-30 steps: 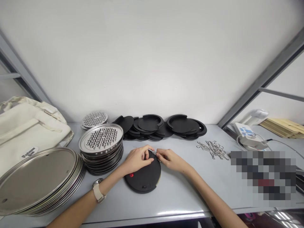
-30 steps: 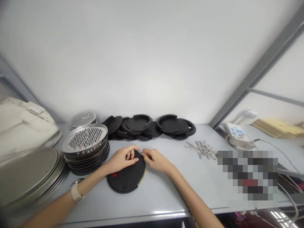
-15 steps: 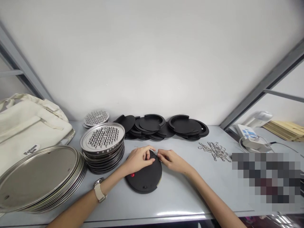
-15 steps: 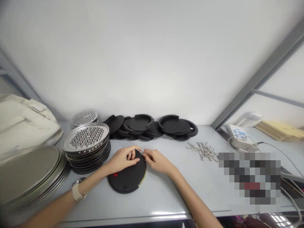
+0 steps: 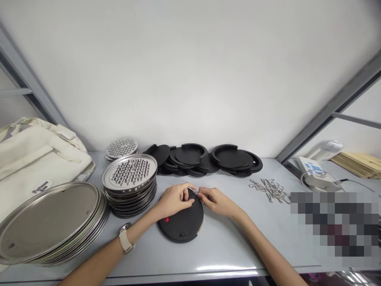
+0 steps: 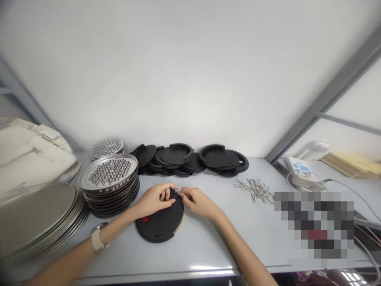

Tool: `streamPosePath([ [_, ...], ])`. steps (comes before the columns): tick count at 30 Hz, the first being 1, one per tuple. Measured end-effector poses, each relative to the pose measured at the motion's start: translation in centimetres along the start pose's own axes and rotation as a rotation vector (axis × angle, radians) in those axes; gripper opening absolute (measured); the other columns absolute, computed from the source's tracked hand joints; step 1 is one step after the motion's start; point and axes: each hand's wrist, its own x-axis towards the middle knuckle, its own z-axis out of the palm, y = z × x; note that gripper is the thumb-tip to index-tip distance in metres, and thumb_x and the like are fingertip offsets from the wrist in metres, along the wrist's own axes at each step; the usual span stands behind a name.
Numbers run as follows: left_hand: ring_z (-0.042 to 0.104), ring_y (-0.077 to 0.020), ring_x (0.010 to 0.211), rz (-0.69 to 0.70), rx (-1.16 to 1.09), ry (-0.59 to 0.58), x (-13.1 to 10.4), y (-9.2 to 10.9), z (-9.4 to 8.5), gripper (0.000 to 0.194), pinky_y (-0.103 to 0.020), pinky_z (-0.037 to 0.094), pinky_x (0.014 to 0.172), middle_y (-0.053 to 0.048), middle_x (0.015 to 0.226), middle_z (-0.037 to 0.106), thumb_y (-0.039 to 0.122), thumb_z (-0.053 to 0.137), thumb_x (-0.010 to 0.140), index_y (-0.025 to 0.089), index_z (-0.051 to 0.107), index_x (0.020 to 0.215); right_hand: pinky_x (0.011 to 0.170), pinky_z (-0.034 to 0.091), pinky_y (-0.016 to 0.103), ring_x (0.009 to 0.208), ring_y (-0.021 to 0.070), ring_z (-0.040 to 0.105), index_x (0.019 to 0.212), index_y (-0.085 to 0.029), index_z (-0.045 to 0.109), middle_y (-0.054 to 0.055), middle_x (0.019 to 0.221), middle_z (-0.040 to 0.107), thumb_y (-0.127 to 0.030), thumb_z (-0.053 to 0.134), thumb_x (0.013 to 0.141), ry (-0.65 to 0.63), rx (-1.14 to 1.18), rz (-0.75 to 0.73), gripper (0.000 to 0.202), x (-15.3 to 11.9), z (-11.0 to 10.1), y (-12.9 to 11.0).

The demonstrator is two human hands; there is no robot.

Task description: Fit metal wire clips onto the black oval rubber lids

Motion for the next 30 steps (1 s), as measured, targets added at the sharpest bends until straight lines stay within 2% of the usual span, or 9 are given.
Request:
streamPosePath([
  [16,0.049,-0.0081,0.056,0.003,0.035,0.015,-0.02,0.12,-0.04,0.028,-0.020,0.036,0.059,0.008,0.067,0.055,0.028,0.061,0.074,0.026,0.060,0.102,0.051,0.024,0.021,0.054,0.0084,0.025,0.062,-0.019,0.033,-0.007,0.057,0.029,-0.020,0.039,0.082,0.001,0.007,0.019,0.021,-0.19,-0.32,0.07],
  [20,0.049,-0.0086,0.057,-0.001,0.047,0.029,-0.08,0.24,0.00,0.023,-0.021,0.036,0.059,0.007,0.067,0.055,0.030,0.060,0.075,0.025,0.060,0.098,0.052,0.025,0.021,0.055,0.0086,0.026,0.063,-0.019,0.033,-0.006,0.059,0.029,-0.022,0.037,0.085,0.064,0.012,0.027,0.022,-0.27,-0.71,0.35],
  [25,0.049,-0.0090,0.058,0.000,0.028,0.070,-0.25,0.17,0.00,0.031,-0.022,0.038,0.062,0.006,0.077,0.055,0.031,0.062,0.073,0.024,0.053,0.102,0.054,0.029,0.021,0.055,0.0090,0.031,0.071,-0.019,0.042,-0.006,0.061,0.039,-0.026,0.036,0.088,0.100,0.047,0.016,0.019,-0.15,-0.58,0.24],
  [30,0.049,-0.0102,0.062,0.006,0.069,0.087,-0.41,0.22,0.21,0.018,-0.023,0.037,0.062,0.004,0.082,0.056,0.030,0.061,0.074,0.022,0.053,0.088,0.054,0.030,0.021,0.054,0.0093,0.033,0.077,-0.019,0.044,-0.006,0.061,0.041,-0.029,0.036,0.090,0.117,0.055,0.009,0.018,-0.05,-0.32,0.16],
])
